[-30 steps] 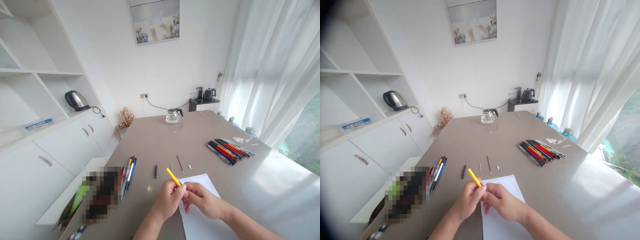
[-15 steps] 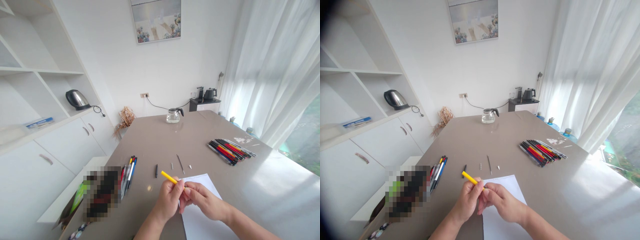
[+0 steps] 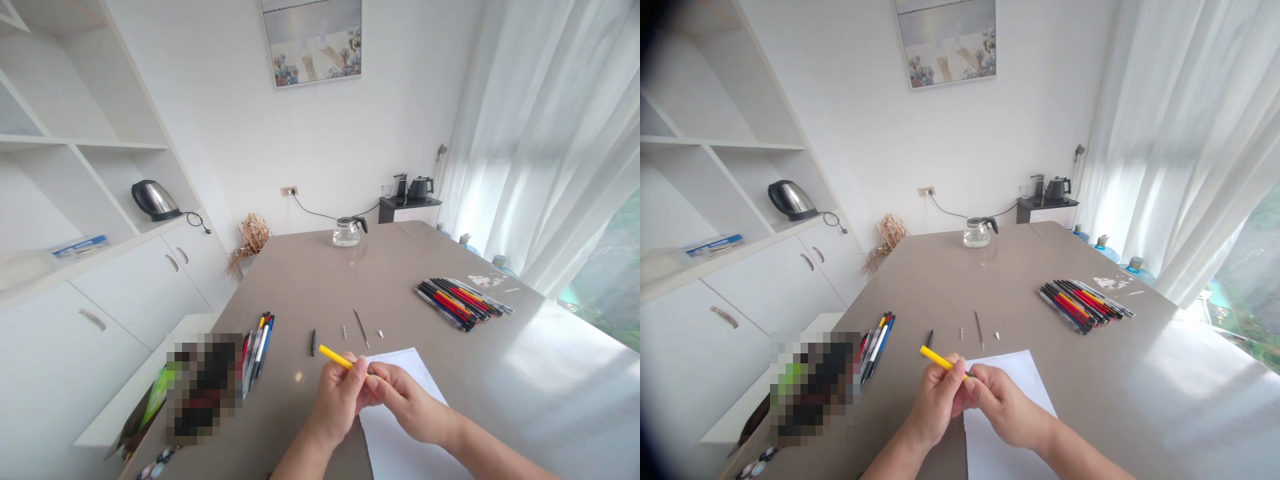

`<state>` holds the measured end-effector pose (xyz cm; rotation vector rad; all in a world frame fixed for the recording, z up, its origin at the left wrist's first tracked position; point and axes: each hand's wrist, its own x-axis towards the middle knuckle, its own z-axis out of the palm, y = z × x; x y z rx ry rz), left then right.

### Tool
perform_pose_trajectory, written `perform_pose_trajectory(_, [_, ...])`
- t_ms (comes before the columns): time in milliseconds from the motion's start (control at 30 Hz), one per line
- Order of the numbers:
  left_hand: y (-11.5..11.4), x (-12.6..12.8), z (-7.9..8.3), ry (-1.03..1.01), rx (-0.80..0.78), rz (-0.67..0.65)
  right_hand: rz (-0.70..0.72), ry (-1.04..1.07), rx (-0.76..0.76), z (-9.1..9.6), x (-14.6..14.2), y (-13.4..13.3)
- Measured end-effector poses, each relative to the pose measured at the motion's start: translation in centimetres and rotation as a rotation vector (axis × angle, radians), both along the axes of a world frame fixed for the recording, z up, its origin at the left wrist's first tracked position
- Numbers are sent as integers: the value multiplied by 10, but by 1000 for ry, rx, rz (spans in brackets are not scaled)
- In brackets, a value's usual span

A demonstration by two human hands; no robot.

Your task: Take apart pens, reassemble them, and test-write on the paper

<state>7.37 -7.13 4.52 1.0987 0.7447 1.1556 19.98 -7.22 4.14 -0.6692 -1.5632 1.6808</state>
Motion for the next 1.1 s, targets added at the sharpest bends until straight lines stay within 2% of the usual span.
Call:
perform_pose_trajectory(233, [0,1,-4,-46,-27,9,-18,-46,41,-2,3,0])
perform_pose_trajectory(400, [2,-1,-11,-5,-17,57,5,-23,56,-5,0,0])
perform_pose_trajectory(633, [3,1,-18,-39,-35,105,-107,-127,104,-13,-3,0])
perform_pose_trajectory(767, [2,0,-11,30,-16,92,-69,-41,24,-9,-3,-1])
perform_pose_trajectory(900, [3,-5,-3,179,59,-78,-12,73,-103,-10,-2,2])
perform_pose_trajectory(1100, [3,-8,-9,125,-9,-189,120,189,-297,-20,0,7])
